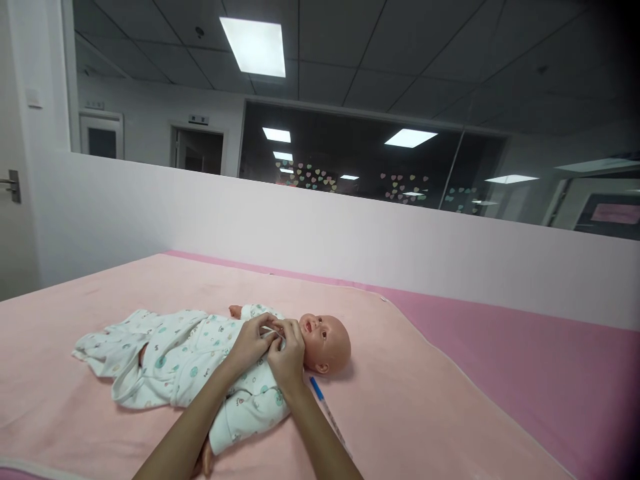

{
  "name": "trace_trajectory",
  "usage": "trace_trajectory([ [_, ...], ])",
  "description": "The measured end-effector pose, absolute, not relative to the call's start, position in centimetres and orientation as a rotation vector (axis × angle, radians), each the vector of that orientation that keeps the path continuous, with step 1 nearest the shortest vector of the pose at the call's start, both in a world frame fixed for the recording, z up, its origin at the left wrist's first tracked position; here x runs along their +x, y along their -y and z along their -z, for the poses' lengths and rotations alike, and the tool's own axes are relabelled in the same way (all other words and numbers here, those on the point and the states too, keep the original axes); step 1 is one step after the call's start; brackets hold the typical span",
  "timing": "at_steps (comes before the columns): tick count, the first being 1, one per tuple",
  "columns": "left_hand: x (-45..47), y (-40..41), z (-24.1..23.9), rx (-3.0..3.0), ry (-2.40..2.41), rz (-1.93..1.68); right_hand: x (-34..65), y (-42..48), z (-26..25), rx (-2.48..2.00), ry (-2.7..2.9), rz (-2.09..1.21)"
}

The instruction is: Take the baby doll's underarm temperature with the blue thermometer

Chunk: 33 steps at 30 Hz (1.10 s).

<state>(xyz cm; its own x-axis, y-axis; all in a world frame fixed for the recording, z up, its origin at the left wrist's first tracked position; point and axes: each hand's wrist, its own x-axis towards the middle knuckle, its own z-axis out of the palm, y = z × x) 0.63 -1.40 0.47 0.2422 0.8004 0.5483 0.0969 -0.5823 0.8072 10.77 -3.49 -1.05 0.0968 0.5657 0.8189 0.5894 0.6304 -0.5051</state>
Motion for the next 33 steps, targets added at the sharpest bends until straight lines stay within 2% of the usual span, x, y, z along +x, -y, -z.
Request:
trace_trajectory([
  [13, 0.8, 0.6, -0.1, 1.752, -0.758, -1.361, 10.7, 3.2, 1.3, -1.034, 1.553, 0.03],
  [18, -1.1, 0.4, -0.4, 1.623, -0.823, -1.493, 10.8, 3.5, 1.1, -1.01, 1.536, 0.062],
  [25, -4.3, 1.8, -0.5, 1.845, -0.892, -1.301, 10.2, 4.4, 0.6, -1.124, 1.758, 0.223],
  [31, -5.8, 1.9, -0.7, 1.611, -0.938, -1.481, 9.6, 4.6, 0.4, -1.155, 1.848, 0.314],
  [33, -6.3, 2.1, -0.6, 1.655, -0.976, -1.436, 9.6, 4.5, 0.5, -1.14, 1.864, 0.306],
])
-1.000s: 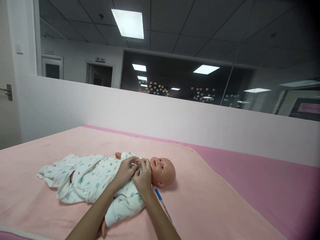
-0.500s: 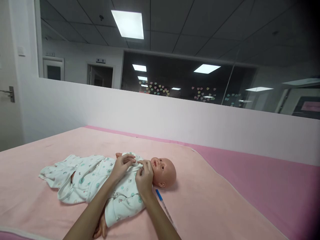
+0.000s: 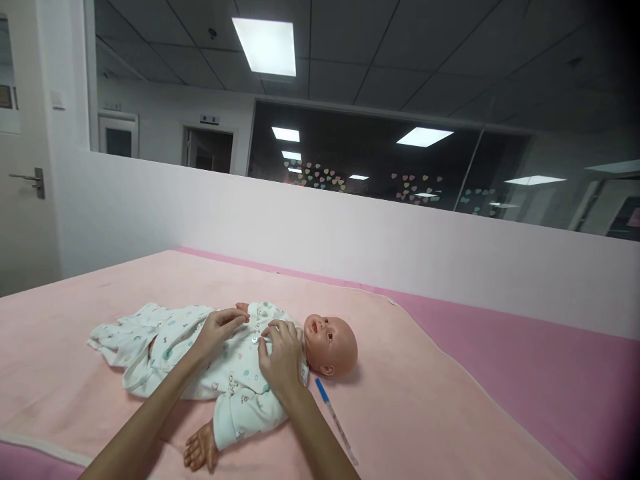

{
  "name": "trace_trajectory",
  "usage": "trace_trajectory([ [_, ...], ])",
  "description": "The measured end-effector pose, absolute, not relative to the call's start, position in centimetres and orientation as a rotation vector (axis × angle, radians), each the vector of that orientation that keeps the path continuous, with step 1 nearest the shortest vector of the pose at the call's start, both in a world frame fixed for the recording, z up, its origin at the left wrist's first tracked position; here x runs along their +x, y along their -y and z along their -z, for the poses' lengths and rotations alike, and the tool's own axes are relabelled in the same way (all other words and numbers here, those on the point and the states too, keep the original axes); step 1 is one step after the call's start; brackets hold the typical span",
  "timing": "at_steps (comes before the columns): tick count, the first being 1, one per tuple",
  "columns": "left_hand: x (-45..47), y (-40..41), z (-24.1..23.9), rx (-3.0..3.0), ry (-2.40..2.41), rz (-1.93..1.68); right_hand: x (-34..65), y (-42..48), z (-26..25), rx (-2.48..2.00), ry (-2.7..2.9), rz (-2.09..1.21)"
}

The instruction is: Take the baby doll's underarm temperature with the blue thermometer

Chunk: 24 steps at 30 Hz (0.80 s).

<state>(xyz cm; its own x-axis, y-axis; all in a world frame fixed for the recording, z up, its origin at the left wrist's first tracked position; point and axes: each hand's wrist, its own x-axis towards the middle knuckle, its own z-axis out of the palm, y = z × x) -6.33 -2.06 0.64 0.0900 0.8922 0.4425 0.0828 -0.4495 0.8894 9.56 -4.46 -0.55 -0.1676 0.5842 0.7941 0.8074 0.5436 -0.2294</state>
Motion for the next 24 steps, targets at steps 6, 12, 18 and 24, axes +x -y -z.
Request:
trace_trajectory([
  [6, -6.1, 2.8, -0.4, 2.056, -1.055, -1.236, 9.3, 4.0, 1.1, -1.056, 1.892, 0.262],
  [12, -5.9, 2.7, -0.1, 2.023, -1.005, -1.307, 9.3, 4.1, 1.0, -1.026, 1.886, 0.263],
  [18, -5.7, 2.7, -0.1, 2.005, -1.003, -1.367, 9.3, 4.0, 1.2, -1.02, 1.892, 0.241],
  [24, -5.9, 3.1, -0.5, 2.032, -0.988, -1.281, 9.2, 3.5, 1.7, -1.052, 1.862, 0.272],
])
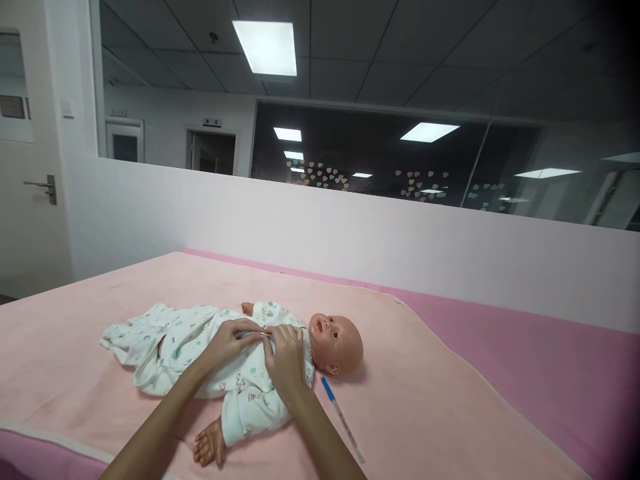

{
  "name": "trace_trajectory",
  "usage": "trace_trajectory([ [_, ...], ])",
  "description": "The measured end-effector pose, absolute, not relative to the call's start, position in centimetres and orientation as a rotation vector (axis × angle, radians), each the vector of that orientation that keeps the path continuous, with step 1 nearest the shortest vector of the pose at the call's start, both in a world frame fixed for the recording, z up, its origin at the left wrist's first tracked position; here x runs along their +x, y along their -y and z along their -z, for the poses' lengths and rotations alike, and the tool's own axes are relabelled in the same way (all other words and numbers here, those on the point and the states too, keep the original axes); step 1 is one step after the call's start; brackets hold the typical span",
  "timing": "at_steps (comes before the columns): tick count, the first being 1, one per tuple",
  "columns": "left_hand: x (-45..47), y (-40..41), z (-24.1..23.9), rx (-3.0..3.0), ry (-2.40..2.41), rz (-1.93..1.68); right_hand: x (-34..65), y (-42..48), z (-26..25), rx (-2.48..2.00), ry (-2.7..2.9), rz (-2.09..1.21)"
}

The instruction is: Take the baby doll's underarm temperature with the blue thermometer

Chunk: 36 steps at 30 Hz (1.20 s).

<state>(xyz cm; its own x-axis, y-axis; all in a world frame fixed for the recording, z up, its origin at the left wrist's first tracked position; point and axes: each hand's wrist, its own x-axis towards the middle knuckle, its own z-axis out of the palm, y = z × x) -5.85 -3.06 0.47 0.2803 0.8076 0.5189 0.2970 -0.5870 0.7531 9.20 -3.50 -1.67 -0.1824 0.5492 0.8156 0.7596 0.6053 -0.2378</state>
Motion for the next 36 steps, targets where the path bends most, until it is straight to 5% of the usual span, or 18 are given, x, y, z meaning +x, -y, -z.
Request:
trace_trajectory([
  [36, -9.2, 5.1, 1.0, 2.209, -1.336, -1.36, 9.2, 4.1, 1.1, -1.044, 1.828, 0.319],
])
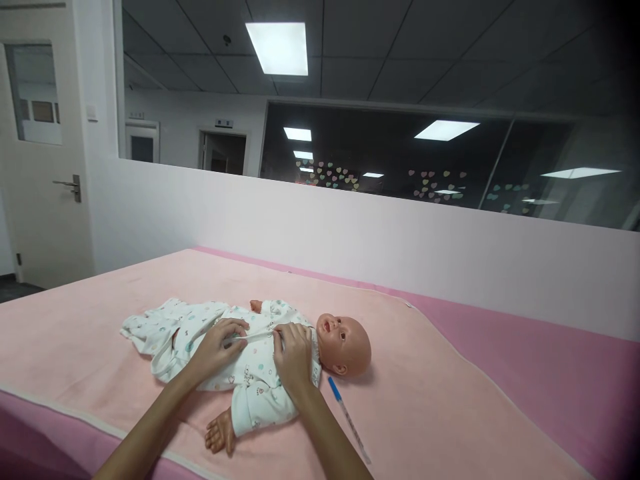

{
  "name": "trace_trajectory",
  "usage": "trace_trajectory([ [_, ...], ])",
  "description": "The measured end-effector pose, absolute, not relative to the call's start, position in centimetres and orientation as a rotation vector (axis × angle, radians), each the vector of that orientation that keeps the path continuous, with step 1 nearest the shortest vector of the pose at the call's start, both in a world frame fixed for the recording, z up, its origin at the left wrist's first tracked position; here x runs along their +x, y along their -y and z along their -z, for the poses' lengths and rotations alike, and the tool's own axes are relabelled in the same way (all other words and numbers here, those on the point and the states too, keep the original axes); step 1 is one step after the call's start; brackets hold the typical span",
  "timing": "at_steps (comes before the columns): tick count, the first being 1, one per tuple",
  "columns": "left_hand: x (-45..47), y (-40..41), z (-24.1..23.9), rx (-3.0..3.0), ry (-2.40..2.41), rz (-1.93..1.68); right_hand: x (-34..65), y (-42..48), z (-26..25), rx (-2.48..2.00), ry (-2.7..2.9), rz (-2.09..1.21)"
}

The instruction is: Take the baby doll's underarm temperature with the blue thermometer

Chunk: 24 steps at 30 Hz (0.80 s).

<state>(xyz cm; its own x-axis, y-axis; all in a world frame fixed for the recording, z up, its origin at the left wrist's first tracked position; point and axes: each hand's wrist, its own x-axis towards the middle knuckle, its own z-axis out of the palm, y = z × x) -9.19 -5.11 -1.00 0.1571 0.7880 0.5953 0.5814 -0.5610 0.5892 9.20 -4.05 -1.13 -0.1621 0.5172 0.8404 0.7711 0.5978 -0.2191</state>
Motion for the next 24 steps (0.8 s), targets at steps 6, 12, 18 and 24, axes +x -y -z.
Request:
trace_trajectory([
  [6, -9.2, 5.3, 1.3, 2.108, -1.388, -1.337, 9.2, 4.0, 1.3, -1.049, 1.831, 0.286],
  [12, -9.5, 5.0, 2.0, 2.246, -1.484, -1.299, 9.2, 3.8, 1.3, -1.029, 1.819, 0.332],
  [18, -9.9, 4.6, 2.6, 2.424, -1.442, -1.246, 9.2, 4.0, 1.3, -1.05, 1.817, 0.31],
  [24, -9.0, 4.2, 3.5, 2.598, -1.563, -1.295, 9.2, 4.0, 1.4, -1.061, 1.804, 0.315],
])
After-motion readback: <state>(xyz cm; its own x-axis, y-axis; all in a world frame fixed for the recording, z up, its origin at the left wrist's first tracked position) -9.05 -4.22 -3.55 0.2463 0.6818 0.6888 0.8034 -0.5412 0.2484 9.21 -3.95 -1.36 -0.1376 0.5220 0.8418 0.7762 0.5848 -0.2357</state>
